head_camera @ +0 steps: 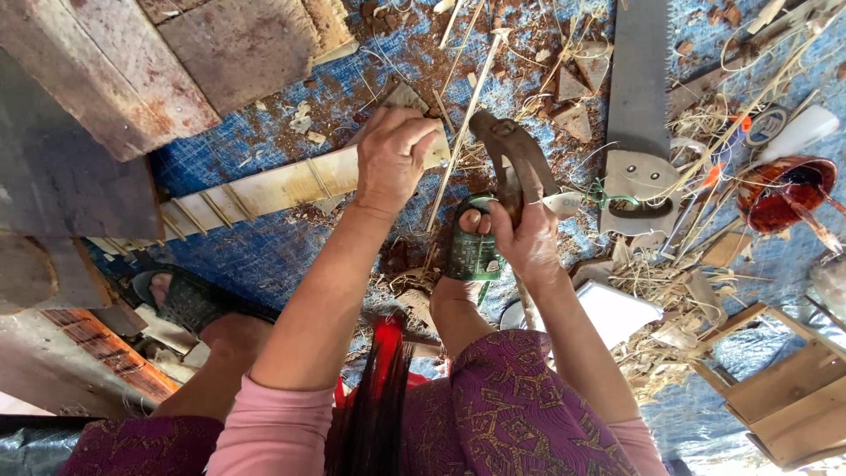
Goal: Hammering metal frets into a guitar neck and using a sanding block to level or smooth the surface.
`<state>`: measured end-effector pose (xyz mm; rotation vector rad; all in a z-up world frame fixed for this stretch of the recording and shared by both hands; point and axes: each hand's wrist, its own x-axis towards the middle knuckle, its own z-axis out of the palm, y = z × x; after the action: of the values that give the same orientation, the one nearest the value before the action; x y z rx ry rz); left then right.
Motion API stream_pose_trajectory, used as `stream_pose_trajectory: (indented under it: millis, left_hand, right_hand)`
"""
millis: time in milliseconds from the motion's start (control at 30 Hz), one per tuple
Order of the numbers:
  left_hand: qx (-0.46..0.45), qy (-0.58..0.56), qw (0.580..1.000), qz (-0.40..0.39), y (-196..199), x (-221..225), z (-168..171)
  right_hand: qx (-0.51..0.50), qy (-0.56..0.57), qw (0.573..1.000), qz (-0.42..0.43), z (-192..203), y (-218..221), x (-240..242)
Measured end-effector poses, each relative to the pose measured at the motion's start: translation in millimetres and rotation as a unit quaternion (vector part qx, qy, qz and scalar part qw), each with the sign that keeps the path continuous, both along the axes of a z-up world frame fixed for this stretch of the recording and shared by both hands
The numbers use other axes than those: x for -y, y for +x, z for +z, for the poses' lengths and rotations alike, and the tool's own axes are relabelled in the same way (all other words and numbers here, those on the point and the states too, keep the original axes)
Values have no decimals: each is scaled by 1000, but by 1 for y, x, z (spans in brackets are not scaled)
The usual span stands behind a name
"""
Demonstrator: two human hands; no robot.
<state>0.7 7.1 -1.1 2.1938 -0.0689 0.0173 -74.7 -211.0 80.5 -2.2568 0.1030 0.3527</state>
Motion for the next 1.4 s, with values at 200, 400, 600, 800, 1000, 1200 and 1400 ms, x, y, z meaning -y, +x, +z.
stream_pose_trajectory:
  millis: [200,400,600,800,1000,1200,1400]
  left_hand:
    - [-22,-26,999,-5,2,-4,3]
    - [-7,-9,1000,-23,1,-6,11]
    - [-4,20,999,-39,3,-6,9]
    - [9,48,997,-51,4,-7,12]
    - [-2,22,998,-67,10,-11,21]
    - [-1,2,999,-49,4,-6,7]
    - [0,41,998,-54,14,0,18]
  right_hand:
    - [-5,-1,1000,3,7,9,-9]
    - [-6,-9,1000,5,15,13,-15]
    - [18,2,1000,8,28,19,-42]
    - [17,-24,999,44,19,14,-39]
    - [1,14,1000,10,23,17,-42]
    - [15,-44,999,9,15,11,-31]
    - [-2,-12,1000,18,-8,5,3]
